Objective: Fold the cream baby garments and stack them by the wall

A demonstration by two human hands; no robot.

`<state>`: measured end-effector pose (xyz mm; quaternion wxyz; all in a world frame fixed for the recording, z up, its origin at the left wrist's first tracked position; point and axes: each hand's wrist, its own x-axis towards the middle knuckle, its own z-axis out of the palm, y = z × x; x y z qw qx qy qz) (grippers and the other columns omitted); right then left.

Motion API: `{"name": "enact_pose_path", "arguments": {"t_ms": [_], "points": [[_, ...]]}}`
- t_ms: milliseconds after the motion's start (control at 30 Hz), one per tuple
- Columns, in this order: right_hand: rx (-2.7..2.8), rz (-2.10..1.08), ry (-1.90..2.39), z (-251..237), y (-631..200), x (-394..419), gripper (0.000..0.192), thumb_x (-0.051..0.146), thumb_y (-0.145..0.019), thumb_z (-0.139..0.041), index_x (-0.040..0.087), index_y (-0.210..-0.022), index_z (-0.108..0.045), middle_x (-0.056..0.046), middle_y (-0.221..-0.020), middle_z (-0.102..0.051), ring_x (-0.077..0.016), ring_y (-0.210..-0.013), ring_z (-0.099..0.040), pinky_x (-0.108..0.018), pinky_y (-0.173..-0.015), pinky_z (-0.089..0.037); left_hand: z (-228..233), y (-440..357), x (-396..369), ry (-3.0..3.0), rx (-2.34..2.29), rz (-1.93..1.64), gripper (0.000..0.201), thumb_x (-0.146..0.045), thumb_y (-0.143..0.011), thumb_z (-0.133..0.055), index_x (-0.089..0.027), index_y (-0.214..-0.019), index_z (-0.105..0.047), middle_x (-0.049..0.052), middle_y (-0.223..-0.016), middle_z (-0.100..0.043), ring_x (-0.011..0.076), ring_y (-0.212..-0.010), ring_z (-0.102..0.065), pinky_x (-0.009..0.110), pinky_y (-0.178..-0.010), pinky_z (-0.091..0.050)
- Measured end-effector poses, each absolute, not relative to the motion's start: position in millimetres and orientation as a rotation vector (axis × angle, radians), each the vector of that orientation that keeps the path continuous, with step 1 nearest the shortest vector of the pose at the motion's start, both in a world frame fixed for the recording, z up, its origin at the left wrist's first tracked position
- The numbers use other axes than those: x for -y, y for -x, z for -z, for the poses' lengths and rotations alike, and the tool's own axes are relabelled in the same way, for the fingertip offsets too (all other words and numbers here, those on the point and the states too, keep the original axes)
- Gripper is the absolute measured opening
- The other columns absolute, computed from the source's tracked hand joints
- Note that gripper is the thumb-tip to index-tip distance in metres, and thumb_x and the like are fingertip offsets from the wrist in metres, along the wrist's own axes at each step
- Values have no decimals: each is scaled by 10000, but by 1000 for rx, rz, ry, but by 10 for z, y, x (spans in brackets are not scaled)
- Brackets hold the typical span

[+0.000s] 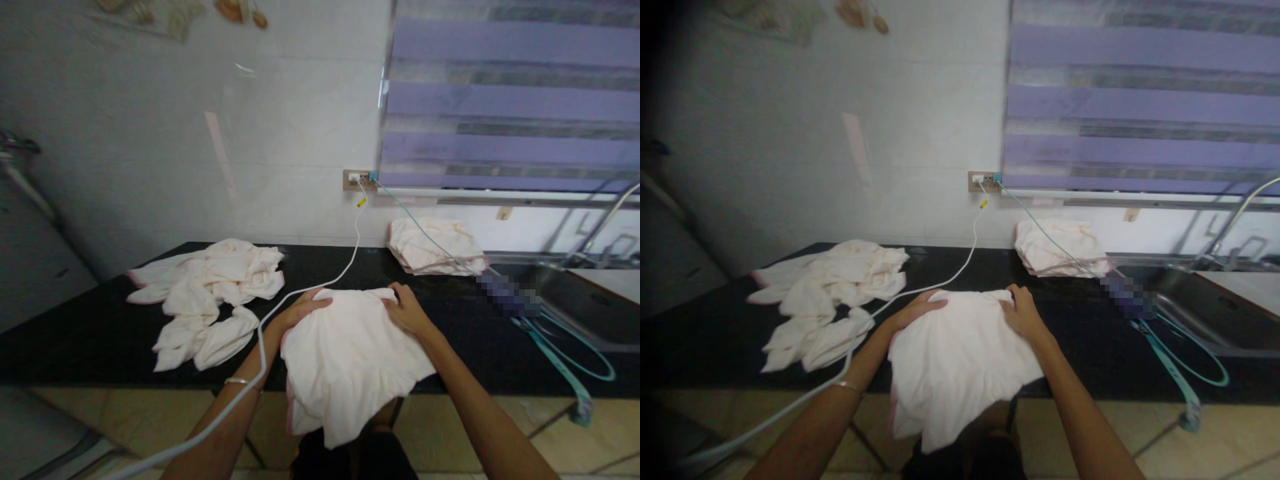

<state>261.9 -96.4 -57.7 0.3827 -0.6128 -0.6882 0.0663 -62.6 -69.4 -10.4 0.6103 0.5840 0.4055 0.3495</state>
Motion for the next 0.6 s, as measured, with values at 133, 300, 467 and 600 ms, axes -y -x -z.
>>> {"name": "enact_pose_path", "arguments": {"t_ms": [133, 300, 467, 600], "points": [[1772, -176, 1496, 546, -2584, 1020, 254, 210, -842, -545, 216, -1087, -613, -36, -925, -515, -220, -922, -541, -343, -888, -460, 156, 651, 666, -1311, -946, -799, 797, -521, -636, -906, -224, -1325, -636, 118, -1463, -598, 332, -1323, -576, 384, -1112, -440], [1719, -192, 1364, 456, -2518, 1056, 233, 215, -878, -486, 221, -1096, -565, -61, -1013, -557, -221, -965, -567, -337, -912, -469, 57, 646, 712, -1314, -961, -779, 821, -400, -540, -948, -242, -1293, -661, 95, -1431, -626, 343, -1304, -586, 394, -1097, -456], [1677, -278, 1391, 436, -2504, 1039, 287, 277, -916, -469, 214, -1188, -540, -52, -999, -666, -214, -926, -624, -306, -840, -476, -63, 619, 778, -1372, -907, -761, 689, -295, -517, -919, -240, -1174, -720, 77, -1337, -685, 349, -1254, -611, 391, -1068, -474], [1659, -275, 1415, 447, -2483, 1029, 279, 314, -911, -484, 211, -1155, -570, -47, -948, -699, -217, -889, -642, -298, -799, -476, 13, 619, 744, -1369, -889, -804, 635, -286, -522, -907, -196, -1119, -713, 102, -1225, -721, 334, -1149, -662, 382, -991, -511]]}}
